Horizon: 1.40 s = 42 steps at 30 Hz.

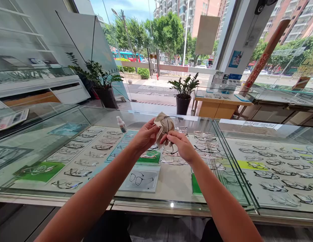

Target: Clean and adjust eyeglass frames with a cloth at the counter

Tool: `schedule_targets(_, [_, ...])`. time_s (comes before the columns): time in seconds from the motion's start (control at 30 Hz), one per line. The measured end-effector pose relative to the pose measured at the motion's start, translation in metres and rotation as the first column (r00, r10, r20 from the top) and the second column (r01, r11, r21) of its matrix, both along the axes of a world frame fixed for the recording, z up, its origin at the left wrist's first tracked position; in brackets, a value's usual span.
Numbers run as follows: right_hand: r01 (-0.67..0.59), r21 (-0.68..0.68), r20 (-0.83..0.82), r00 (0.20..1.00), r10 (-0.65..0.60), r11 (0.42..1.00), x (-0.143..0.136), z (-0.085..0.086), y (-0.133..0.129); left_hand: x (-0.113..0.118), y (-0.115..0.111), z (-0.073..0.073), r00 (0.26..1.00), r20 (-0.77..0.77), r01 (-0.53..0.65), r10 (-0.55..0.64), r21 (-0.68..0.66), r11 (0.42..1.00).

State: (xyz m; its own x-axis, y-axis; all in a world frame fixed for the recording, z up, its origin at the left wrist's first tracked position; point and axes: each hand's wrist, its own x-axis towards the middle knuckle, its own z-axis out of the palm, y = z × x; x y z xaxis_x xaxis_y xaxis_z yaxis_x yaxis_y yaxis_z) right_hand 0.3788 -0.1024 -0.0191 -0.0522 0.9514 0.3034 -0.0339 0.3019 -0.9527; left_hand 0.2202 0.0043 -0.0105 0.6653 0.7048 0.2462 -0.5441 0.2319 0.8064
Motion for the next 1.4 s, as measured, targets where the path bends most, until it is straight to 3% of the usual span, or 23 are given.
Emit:
schedule_targets(0.23, [0.028, 0.005, 0.01, 1.0, -0.028, 1.0, -0.003, 0.0, 0.0, 0.002, -0.007, 0.0, 0.992, 0.045, -0.118, 0.118, 0.001, 0.993])
schedule_targets(0.5, [0.042, 0.005, -0.043, 0.998, -0.041, 0.999, -0.003, 0.003, 0.0, -0.002, -0.01, 0.003, 0.975, -0.058, -0.209, 0.215, 0.09, 0.974])
schedule_targets(0.67, [0.029, 0.013, -0.037, 0.999, -0.029, 0.999, -0.004, 0.003, 0.001, -0.003, -0.012, 0.004, 0.982, -0.072, -0.165, 0.174, 0.114, 0.98])
schedule_targets(0.87, [0.026, 0.013, -0.011, 1.0, -0.026, 1.0, -0.004, -0.001, 0.002, 0.002, -0.012, 0.002, 0.973, 0.006, -0.231, 0.231, 0.078, 0.97])
schedule_targets(1.07, [0.04, 0.023, -0.007, 0.999, -0.04, 0.999, -0.005, 0.001, 0.001, 0.002, -0.013, 0.0, 0.972, -0.039, -0.226, 0.232, 0.12, 0.967])
schedule_targets(1.27, [0.04, 0.012, -0.014, 0.999, -0.04, 0.999, -0.006, 0.003, 0.001, 0.002, -0.011, -0.002, 0.896, -0.04, -0.419, 0.443, 0.261, 0.87])
schedule_targets(1.4, [0.028, 0.013, -0.027, 0.999, -0.028, 1.0, -0.007, 0.004, 0.0, 0.0, -0.012, -0.001, 0.884, -0.078, -0.42, 0.462, 0.308, 0.854])
